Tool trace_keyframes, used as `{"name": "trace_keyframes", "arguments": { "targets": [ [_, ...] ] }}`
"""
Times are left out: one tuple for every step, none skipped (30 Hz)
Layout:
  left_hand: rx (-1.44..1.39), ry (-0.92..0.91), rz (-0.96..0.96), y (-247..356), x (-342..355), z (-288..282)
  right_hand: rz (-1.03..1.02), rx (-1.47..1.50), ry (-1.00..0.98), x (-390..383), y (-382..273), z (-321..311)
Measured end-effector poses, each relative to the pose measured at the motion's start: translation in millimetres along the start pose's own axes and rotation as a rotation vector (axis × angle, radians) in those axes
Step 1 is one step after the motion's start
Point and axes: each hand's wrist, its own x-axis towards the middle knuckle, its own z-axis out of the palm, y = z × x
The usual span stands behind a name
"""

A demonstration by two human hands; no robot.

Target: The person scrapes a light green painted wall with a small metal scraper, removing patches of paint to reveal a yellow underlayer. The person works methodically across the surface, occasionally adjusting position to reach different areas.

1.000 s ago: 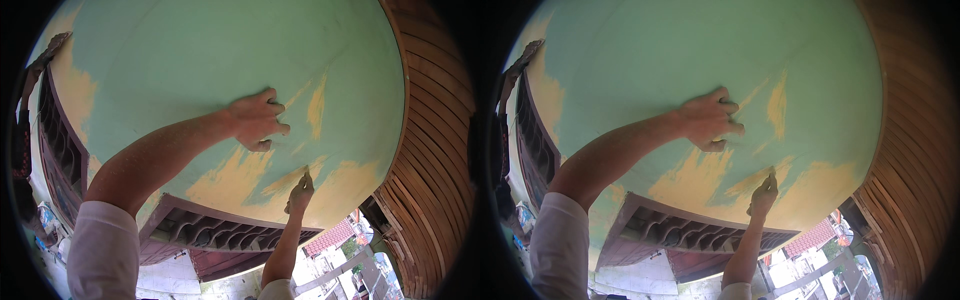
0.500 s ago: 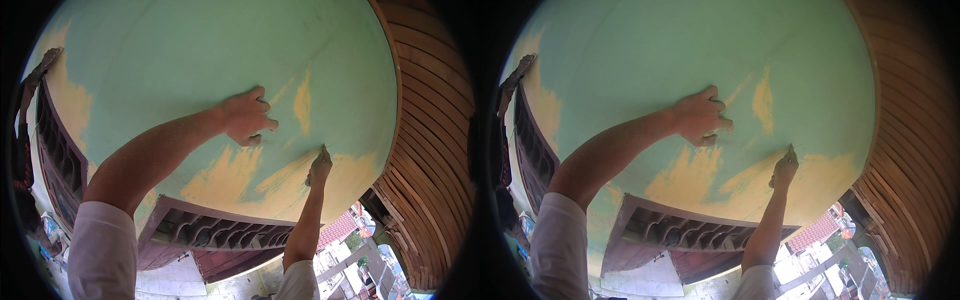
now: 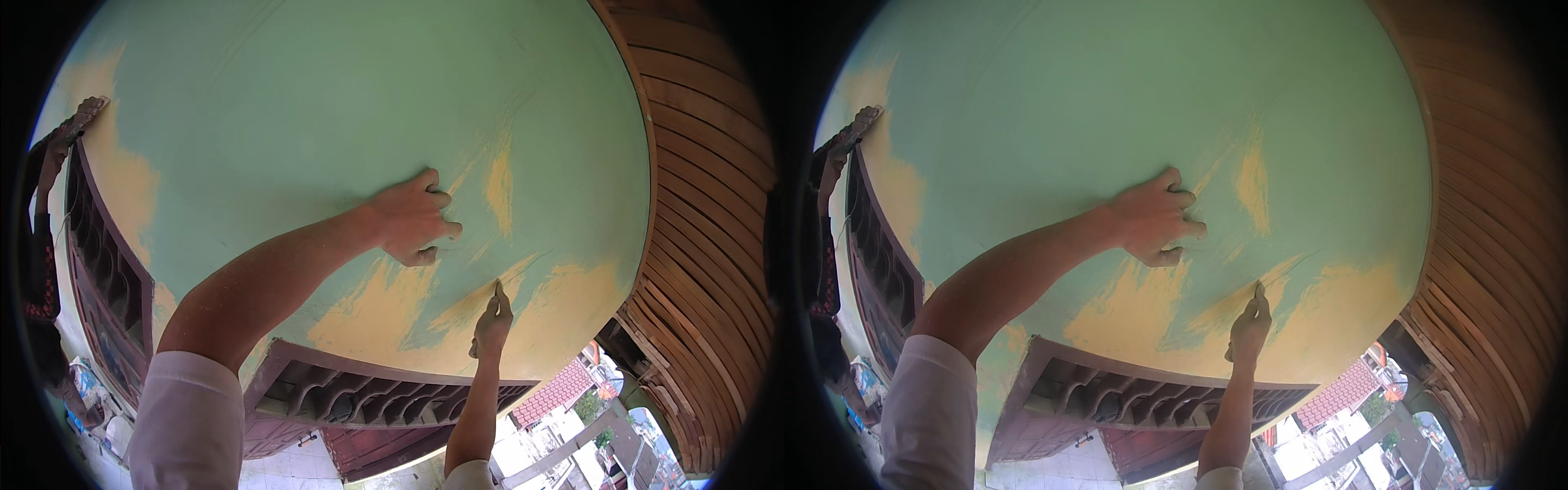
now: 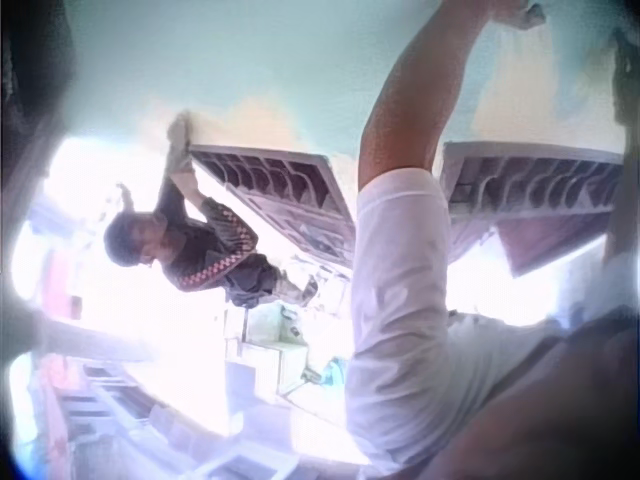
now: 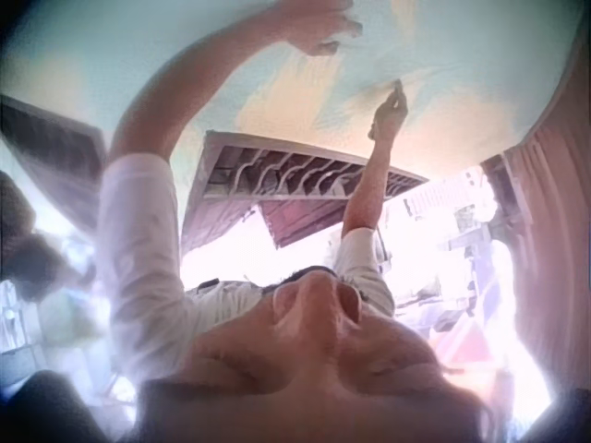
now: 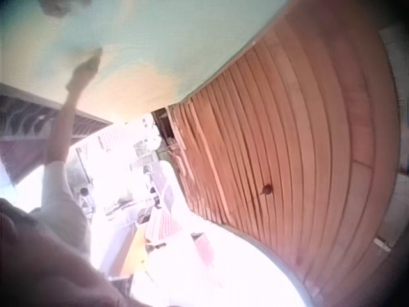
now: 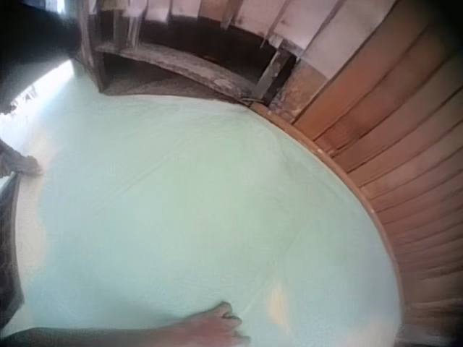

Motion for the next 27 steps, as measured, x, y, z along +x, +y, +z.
{"name": "trace_keyframes", "arguments": {
  "targets": [
    [0.031,-0.043,0.017,-0.4,-1.4,-2.8,0.090,0.028,0.020,20.0,-23.8,-5.0],
    [0.040,-0.078,0.037,-1.2,-1.2,-3.8,0.257,0.080,0.013,46.5,-57.2,-19.3],
    [0.068,0.004,0.028,-2.8,-2.0,-1.6,0.403,0.169,-0.001,82.5,-88.3,-42.0],
    [0.044,-0.021,0.004,-4.2,-1.5,-6.1,0.526,0.174,0.006,97.9,-99.5,-55.0],
    [0.020,-0.048,-0.020,-7.4,-1.3,-11.5,0.415,0.135,-0.015,85.9,-95.4,-48.1],
    [-0.016,-0.074,-0.042,-3.6,0.3,-11.5,0.312,0.087,-0.036,57.5,-81.0,-36.4],
    [-0.026,-0.008,-0.021,0.3,5.2,-5.5,0.103,-0.027,-0.078,33.3,-33.4,-21.7],
    [-0.018,0.050,-0.007,1.0,6.4,0.7,0.044,-0.033,-0.053,36.6,-7.0,-17.4],
    [-0.010,0.106,0.008,1.2,3.9,6.2,-0.012,-0.037,-0.028,43.2,17.2,-13.8],
    [0.012,0.074,-0.004,-1.4,-6.9,9.6,0.094,0.018,-0.016,45.8,-9.9,-10.1],
    [0.022,0.064,-0.012,-2.2,-12.0,8.5,0.189,0.063,0.010,48.8,-46.3,-13.7],
    [0.016,0.074,-0.014,0.0,-8.6,7.3,0.399,0.135,0.050,75.9,-82.2,-35.9],
    [-0.003,0.048,-0.037,-1.5,-0.9,-1.2,0.398,0.140,0.064,93.9,-92.0,-47.8],
    [-0.026,0.009,-0.056,-3.5,4.3,-8.1,0.410,0.146,0.071,103.0,-90.4,-54.7],
    [-0.056,-0.043,-0.071,-0.6,6.1,-8.1,0.334,0.071,0.005,80.8,-78.9,-46.7],
    [-0.085,-0.045,-0.084,2.4,6.9,-4.8,0.251,0.005,-0.066,46.5,-60.7,-28.1],
    [-0.102,-0.039,-0.096,3.7,6.1,-3.9,0.163,-0.034,-0.067,37.9,-42.1,-19.8],
    [-0.113,-0.038,-0.117,1.3,3.1,-2.9,0.075,-0.079,-0.067,26.6,-32.4,-12.6],
    [-0.085,0.010,-0.093,1.3,-0.8,0.3,-0.009,-0.126,-0.056,13.0,-22.9,-8.4],
    [-0.057,0.058,-0.069,2.9,-5.4,5.2,0.118,-0.059,-0.019,39.0,-26.7,-21.3],
    [-0.040,0.106,-0.051,3.2,-8.1,7.3,0.239,0.011,0.014,60.1,-52.8,-30.8],
    [-0.039,0.107,-0.048,2.7,-4.3,9.0,0.363,0.105,0.048,88.4,-68.6,-49.5],
    [-0.029,0.104,-0.044,0.6,-2.8,8.5,0.397,0.100,0.038,101.6,-84.4,-59.2],
    [-0.021,0.093,-0.041,1.2,-3.6,8.0,0.436,0.096,0.022,104.7,-91.6,-64.3],
    [-0.047,0.057,-0.063,4.8,-3.5,6.1,0.334,0.042,-0.024,93.5,-76.6,-58.2],
    [-0.074,0.022,-0.085,7.4,-3.0,3.8,0.231,-0.012,-0.070,73.0,-49.6,-43.3],
    [-0.078,-0.017,-0.112,4.8,-3.5,-1.0,0.110,-0.061,-0.080,61.9,-25.1,-23.9]
  ]
}}
